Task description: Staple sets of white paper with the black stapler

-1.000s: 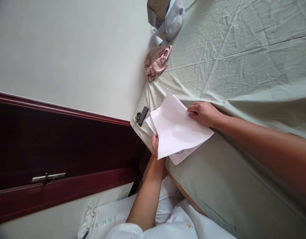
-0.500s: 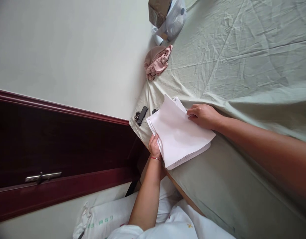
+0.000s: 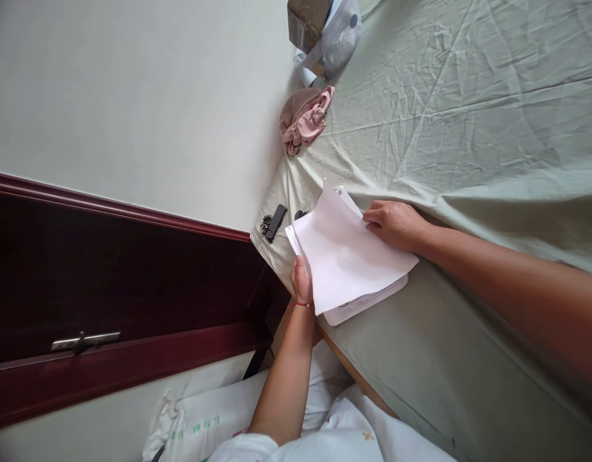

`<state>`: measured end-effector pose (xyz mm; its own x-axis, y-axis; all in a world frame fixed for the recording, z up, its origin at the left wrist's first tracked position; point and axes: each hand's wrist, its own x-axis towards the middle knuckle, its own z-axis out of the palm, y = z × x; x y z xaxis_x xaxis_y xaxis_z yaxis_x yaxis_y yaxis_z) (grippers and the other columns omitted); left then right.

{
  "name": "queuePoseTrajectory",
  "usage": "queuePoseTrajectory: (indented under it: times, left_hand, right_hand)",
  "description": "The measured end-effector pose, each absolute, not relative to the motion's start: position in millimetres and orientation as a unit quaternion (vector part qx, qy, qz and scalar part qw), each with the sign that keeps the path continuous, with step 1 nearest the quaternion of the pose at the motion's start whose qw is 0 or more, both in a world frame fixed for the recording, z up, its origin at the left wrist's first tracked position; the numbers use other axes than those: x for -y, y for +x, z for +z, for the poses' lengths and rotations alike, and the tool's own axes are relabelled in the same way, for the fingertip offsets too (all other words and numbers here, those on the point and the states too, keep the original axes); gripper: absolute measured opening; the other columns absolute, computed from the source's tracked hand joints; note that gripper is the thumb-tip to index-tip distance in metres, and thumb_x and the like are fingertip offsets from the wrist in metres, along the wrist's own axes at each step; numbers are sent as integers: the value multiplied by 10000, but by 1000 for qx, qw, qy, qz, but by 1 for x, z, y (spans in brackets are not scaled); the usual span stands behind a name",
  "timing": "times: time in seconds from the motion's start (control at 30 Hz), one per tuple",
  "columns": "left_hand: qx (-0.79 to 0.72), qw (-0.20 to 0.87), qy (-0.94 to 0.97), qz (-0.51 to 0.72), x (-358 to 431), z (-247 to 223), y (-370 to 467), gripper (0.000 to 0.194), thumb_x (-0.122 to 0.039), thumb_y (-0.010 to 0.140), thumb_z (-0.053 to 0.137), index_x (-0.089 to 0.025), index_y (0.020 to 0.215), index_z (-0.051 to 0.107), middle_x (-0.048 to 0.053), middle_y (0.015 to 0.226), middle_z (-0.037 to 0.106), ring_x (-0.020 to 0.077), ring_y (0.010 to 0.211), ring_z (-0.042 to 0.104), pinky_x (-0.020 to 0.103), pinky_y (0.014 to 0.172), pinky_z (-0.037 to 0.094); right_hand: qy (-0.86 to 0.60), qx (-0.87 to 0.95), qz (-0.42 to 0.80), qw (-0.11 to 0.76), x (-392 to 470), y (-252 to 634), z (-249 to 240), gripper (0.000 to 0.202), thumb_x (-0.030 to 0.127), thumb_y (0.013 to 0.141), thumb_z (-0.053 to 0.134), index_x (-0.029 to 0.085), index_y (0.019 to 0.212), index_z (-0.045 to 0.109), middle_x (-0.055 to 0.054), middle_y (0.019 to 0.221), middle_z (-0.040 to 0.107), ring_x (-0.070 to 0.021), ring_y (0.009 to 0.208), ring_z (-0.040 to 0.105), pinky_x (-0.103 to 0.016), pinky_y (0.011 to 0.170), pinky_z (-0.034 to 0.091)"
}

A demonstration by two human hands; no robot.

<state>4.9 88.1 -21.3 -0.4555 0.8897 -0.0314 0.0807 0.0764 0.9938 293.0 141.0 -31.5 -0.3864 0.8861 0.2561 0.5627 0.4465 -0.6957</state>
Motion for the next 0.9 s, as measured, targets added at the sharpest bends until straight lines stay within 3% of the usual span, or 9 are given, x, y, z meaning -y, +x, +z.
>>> queuePoseTrajectory:
  times: [0.1, 0.23, 0.4, 0.63, 0.9]
  left_hand:
    - [-625, 383, 411, 542, -87, -22, 4, 563, -585, 675, 814, -153, 1021, 707, 84, 1011, 750, 217, 973, 693, 317, 895, 518]
    - [-658, 338, 434, 515, -86, -20, 6, 530, -465, 614, 880, -142, 993, 698, 74, 961, 747, 193, 889, 679, 289, 844, 503]
    - [-657, 325, 438, 521, -86, -17, 8, 493, -453, 606, 879, -145, 943, 692, 43, 882, 733, 169, 815, 657, 274, 797, 500]
    - [-651, 336, 453, 508, -84, -17, 10, 501, -446, 631, 870, -152, 995, 694, 56, 952, 742, 176, 858, 666, 284, 834, 504]
    - [-647, 336, 465, 501, -86, -25, 5, 468, -409, 644, 872, -157, 994, 689, 55, 967, 745, 170, 859, 673, 282, 844, 510]
  right_hand:
    - [-456, 791, 264, 311, -141, 293, -31, 303, 320, 925, 445, 226, 894, 731, -90, 1041, 688, -231, 918, 645, -347, 765, 452]
    - [-467, 785, 274, 303, -142, 293, -31, 296, 335, 914, 453, 221, 932, 726, -95, 1044, 686, -246, 945, 648, -357, 793, 457]
    - [-489, 767, 283, 305, -142, 293, -28, 319, 352, 906, 455, 198, 1044, 698, -95, 1045, 699, -256, 950, 651, -369, 833, 463]
    - [-515, 753, 281, 299, -140, 291, -25, 295, 356, 912, 434, 215, 952, 690, -82, 930, 729, -252, 861, 660, -359, 766, 453]
    - [-545, 744, 257, 288, -139, 290, -27, 394, 375, 907, 468, 215, 1229, 627, -69, 900, 744, -248, 791, 663, -355, 714, 441]
